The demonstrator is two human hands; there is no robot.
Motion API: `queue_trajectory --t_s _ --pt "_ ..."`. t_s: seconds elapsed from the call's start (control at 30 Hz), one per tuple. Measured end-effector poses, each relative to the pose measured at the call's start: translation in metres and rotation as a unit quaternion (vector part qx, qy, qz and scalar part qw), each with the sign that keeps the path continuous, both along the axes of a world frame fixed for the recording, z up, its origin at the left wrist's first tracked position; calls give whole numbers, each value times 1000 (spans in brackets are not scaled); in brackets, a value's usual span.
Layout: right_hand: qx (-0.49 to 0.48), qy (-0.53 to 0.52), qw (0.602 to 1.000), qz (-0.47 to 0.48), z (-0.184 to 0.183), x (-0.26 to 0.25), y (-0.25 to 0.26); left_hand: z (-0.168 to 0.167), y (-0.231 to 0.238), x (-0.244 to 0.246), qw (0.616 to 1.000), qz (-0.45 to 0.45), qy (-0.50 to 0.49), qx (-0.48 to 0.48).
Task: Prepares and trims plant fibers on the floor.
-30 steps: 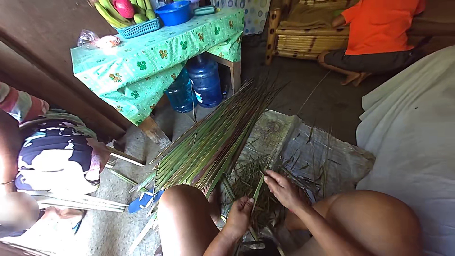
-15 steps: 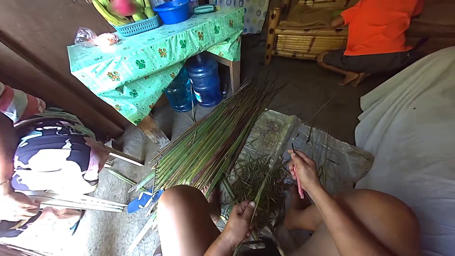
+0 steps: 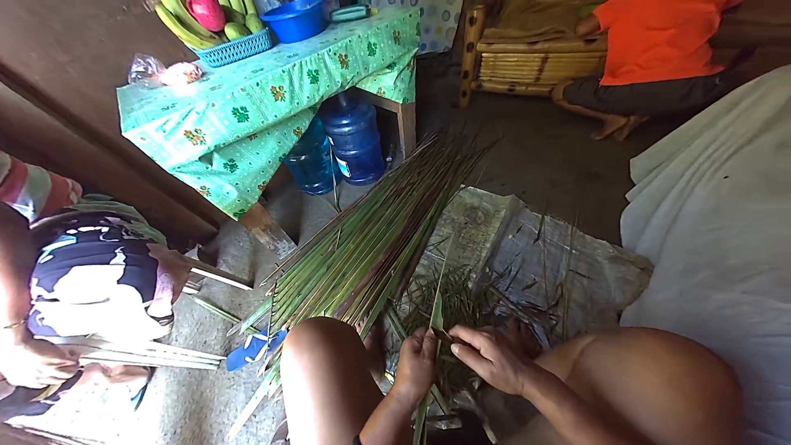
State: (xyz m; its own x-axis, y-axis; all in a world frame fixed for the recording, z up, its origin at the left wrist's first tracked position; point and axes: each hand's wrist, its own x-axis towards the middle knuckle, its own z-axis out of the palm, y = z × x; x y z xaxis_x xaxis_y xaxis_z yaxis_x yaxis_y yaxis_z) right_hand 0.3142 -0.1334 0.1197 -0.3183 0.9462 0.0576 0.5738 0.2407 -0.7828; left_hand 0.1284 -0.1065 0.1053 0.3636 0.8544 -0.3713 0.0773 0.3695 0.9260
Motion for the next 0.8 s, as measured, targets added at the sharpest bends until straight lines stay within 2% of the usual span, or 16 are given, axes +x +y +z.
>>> queue_trajectory --t_s 0.17,0.27,0.33,0.43,0.53,0.67,0.8 --pt "23 -30 999 34 -6 -8 -4 1 1 3 1000 7 12 9" --pt "18 -65 998 -9 -10 -3 6 6 -2 3 1000 7 -8 -27" --pt "-48 -69 995 -57 -8 6 19 9 -4 0 999 -6 -15 -46" --pt "-110 -30 989 -88 0 18 26 7 -6 -1 999 -15 -19 -49" --pt "-117 31 992 -33 9 4 10 8 -1 -3 998 8 -18 -62" --pt "-65 -6 997 42 3 -14 -3 11 3 -2 997 27 -12 -78" --pt "-4 -55 998 6 -7 -13 3 13 -2 -3 993 26 -55 -102"
